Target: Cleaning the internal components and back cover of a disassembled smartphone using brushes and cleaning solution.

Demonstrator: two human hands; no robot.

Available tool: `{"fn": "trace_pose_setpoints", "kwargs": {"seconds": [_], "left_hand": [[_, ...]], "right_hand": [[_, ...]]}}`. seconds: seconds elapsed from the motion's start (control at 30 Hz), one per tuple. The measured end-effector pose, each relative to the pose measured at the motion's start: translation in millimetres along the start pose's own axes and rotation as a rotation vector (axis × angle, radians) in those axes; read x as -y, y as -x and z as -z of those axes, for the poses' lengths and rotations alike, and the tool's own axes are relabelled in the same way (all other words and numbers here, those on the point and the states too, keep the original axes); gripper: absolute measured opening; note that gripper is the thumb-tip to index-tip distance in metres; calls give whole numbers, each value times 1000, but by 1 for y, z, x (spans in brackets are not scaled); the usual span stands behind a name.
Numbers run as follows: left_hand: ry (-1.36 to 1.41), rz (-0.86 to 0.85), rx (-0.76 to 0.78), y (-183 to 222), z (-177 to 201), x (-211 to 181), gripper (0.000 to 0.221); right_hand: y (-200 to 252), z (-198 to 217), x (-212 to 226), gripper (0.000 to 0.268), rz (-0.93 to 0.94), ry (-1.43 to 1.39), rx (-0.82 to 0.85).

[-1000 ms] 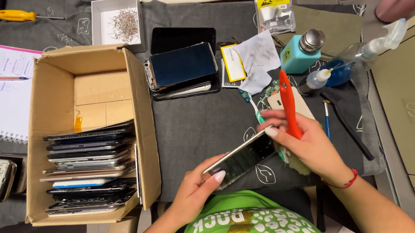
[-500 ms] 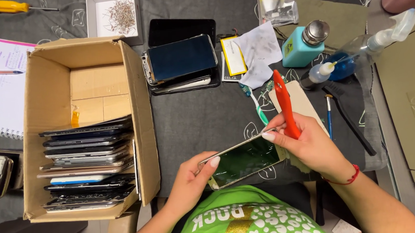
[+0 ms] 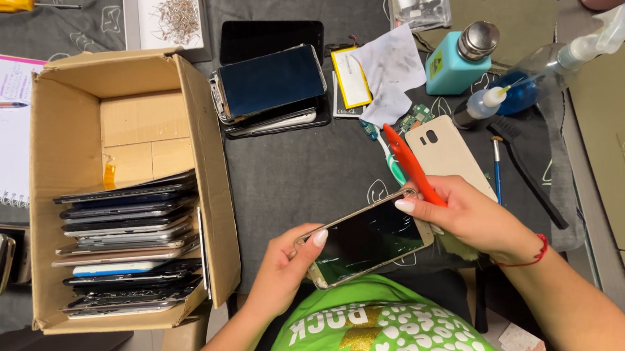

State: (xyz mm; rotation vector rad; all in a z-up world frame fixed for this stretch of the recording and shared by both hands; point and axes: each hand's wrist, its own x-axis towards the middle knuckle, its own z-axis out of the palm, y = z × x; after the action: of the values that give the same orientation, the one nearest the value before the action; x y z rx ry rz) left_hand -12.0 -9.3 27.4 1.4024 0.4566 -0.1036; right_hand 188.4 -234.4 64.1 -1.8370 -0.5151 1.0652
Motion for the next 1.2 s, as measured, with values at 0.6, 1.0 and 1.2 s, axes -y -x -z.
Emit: {"fn": "trace_pose_setpoints", "kwargs": {"seconds": [0.6, 1.0, 1.2], "left_hand": [[297, 80, -266, -12, 5, 9, 23], [-238, 64, -311, -8, -3, 6, 82], [-819, -207, -236, -5, 5, 17, 79]], "right_hand": [[33, 41, 51, 23, -104, 318, -575], [2, 52, 9, 57, -427, 1073, -224], [-5, 51, 5, 63, -450, 1015, -227]]}}
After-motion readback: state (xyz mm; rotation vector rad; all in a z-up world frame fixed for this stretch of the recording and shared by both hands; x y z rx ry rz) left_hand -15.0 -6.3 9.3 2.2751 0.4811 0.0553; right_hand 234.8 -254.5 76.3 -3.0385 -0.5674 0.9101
